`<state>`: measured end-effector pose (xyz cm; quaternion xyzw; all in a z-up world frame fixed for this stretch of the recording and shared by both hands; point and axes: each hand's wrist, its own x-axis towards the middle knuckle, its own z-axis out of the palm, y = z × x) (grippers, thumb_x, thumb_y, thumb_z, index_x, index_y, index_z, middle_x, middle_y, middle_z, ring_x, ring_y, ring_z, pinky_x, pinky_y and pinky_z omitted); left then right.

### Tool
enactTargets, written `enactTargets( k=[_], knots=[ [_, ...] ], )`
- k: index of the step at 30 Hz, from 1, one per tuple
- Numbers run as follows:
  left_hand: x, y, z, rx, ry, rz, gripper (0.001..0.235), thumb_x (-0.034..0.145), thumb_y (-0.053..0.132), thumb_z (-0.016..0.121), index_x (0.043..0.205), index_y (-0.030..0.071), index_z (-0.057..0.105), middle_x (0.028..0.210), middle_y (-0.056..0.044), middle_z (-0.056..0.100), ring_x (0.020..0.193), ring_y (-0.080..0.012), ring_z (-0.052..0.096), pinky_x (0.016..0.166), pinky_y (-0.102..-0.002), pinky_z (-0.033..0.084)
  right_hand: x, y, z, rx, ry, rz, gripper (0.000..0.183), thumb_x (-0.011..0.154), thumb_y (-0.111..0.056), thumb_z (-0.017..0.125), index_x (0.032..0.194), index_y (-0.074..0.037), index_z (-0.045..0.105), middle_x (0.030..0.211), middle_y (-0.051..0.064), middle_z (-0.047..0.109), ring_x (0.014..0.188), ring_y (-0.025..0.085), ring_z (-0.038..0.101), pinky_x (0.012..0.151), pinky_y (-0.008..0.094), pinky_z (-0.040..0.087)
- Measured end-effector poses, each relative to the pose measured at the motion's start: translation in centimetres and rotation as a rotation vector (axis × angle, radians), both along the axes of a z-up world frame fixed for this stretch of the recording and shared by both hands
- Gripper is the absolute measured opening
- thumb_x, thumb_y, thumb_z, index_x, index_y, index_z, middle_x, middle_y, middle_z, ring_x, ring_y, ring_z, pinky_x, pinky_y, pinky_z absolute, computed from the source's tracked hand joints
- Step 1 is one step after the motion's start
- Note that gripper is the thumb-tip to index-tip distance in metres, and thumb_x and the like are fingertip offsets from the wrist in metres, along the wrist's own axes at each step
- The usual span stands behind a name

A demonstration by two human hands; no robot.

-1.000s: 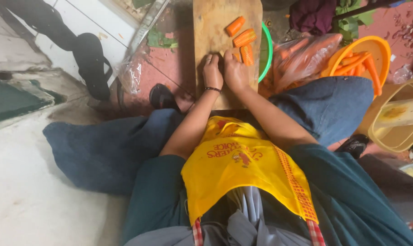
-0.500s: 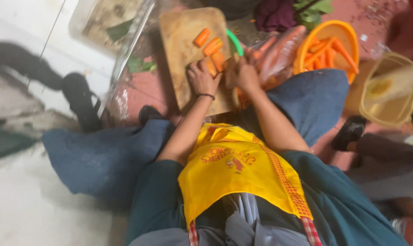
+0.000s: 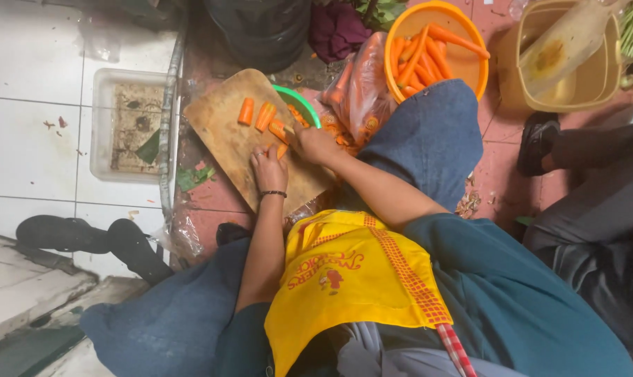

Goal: Dicing carrots on a wooden cutting board using a wavy knife while sitting on the floor.

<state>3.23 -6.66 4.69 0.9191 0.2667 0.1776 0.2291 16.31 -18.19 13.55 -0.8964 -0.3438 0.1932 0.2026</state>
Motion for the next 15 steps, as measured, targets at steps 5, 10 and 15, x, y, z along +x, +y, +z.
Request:
enactTargets(
  k=[5,10,15],
  knots=[
    [-1.1,-0.3,1.9,0.108,0.124,-0.042,0.041,0.082,0.017,0.08,0.118,0.009,0.06,0.123,-0.017,0.055,0.114,-0.0405,0.055,0.093,-0.052,0.048,-0.7,0.9,-1.9,-0.025,-0.002,0.034,0.03,0.1,-0.03,0.055,0.113,-0.003,0.056,0.094,0.026,0.073,0.087,0.044,0.072,0.073,0.056,0.056],
    [-1.3,-0.1,0.0,0.179,0.129,-0.031,0.038,0.083,0.022,0.079,0.113,0.01,0.058,0.125,-0.016,0.057,0.113,-0.0377,0.059,0.09,-0.047,0.052,-0.9,1.1,-2.6,-0.041,-0.06,0.086,0.024,0.092,-0.015,0.055,0.113,-0.004,0.057,0.094,0.023,0.074,0.086,0.042,0.073,0.071,0.055,0.057],
    [-1.5,-0.7,-1.5,0.286,0.049,0.023,0.03,0.09,0.019,0.075,0.112,0.007,0.059,0.121,-0.016,0.059,0.11,-0.0361,0.06,0.088,-0.043,0.054,-0.9,1.2,-3.8,0.001,-0.138,0.102,0.019,0.093,-0.012,0.054,0.11,-0.005,0.058,0.092,0.022,0.074,0.082,0.041,0.074,0.068,0.053,0.057]
  ],
)
